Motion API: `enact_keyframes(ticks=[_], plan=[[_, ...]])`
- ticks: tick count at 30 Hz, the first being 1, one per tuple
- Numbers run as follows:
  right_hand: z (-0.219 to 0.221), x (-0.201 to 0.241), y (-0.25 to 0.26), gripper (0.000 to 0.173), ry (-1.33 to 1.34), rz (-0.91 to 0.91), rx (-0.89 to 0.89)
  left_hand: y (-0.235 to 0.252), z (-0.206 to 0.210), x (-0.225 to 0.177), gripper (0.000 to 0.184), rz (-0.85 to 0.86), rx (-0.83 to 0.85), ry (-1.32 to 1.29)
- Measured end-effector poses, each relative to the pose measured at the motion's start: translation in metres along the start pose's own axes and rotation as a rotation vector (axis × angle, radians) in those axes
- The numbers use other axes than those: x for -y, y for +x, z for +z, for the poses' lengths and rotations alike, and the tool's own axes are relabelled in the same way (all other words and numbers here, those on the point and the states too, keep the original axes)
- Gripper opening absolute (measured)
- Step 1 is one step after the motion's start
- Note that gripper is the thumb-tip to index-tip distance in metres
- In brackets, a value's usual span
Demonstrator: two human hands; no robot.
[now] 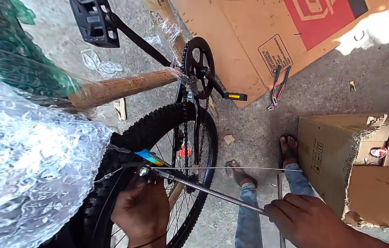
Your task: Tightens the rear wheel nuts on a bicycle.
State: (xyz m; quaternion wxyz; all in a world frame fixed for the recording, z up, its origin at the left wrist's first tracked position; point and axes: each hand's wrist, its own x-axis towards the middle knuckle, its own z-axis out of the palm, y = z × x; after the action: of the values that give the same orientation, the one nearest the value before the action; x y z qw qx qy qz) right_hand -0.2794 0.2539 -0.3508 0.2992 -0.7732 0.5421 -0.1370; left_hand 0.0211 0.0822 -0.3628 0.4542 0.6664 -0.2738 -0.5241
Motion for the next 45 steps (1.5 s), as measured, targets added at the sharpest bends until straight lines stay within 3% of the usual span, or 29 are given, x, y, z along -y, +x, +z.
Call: enact_keyframes(ticks=[8, 13, 19, 23, 29, 32, 37, 38, 40, 41, 43, 45], plan=[[-0.088, -0.005, 0.058, 0.022, -0.186, -0.064, -0.019, -0.001, -0.003, -0.001, 0.029, -0.063, 0.010, -0.103], [-0.073, -0.007, 0.049, 0.022, -0.198, -0.157, 0.044, 0.000, 0.002, -0.006, 0.025, -0.096, -0.035, -0.115], [-0.065, -0.025, 0.049, 0.034, -0.125, -0.287, -0.020, 0.003, 0.013, -0.002, 0.028, -0.080, -0.155, 0.018], [-0.045, -0.025, 0.038, 0.046, -0.044, -0.198, -0.084, 0.004, 0.018, 0.000, 0.024, -0.059, -0.221, 0.090], [-0.013, -0.025, 0.021, 0.045, 0.088, -0.038, -0.134, 0.005, 0.018, 0.003, 0.024, -0.014, -0.231, 0.149], [-0.003, -0.027, 0.019, 0.041, 0.540, 0.194, -0.063, 0.006, 0.019, 0.006, 0.026, 0.013, -0.229, 0.128], [0.006, -0.026, 0.032, 0.058, 2.035, 1.006, 0.442, 0.006, 0.022, 0.006, 0.024, 0.043, -0.254, 0.166], [0.014, -0.023, 0.032, 0.061, 2.208, 1.105, 0.424, 0.006, 0.024, 0.006, 0.023, 0.042, -0.267, 0.169], [0.029, -0.012, 0.034, 0.060, 2.457, 1.285, 0.200, 0.004, 0.028, 0.004, 0.024, 0.040, -0.275, 0.172], [0.033, -0.002, 0.036, 0.058, 2.472, 1.388, 0.047, 0.003, 0.028, 0.003, 0.024, 0.045, -0.263, 0.169], [0.032, 0.020, 0.044, 0.054, 2.136, 1.551, -0.230, 0.004, 0.027, 0.003, 0.025, 0.062, -0.230, 0.174], [0.036, 0.039, 0.046, 0.044, 1.627, 1.449, -0.545, 0.005, 0.022, 0.006, 0.025, 0.076, -0.204, 0.171]])
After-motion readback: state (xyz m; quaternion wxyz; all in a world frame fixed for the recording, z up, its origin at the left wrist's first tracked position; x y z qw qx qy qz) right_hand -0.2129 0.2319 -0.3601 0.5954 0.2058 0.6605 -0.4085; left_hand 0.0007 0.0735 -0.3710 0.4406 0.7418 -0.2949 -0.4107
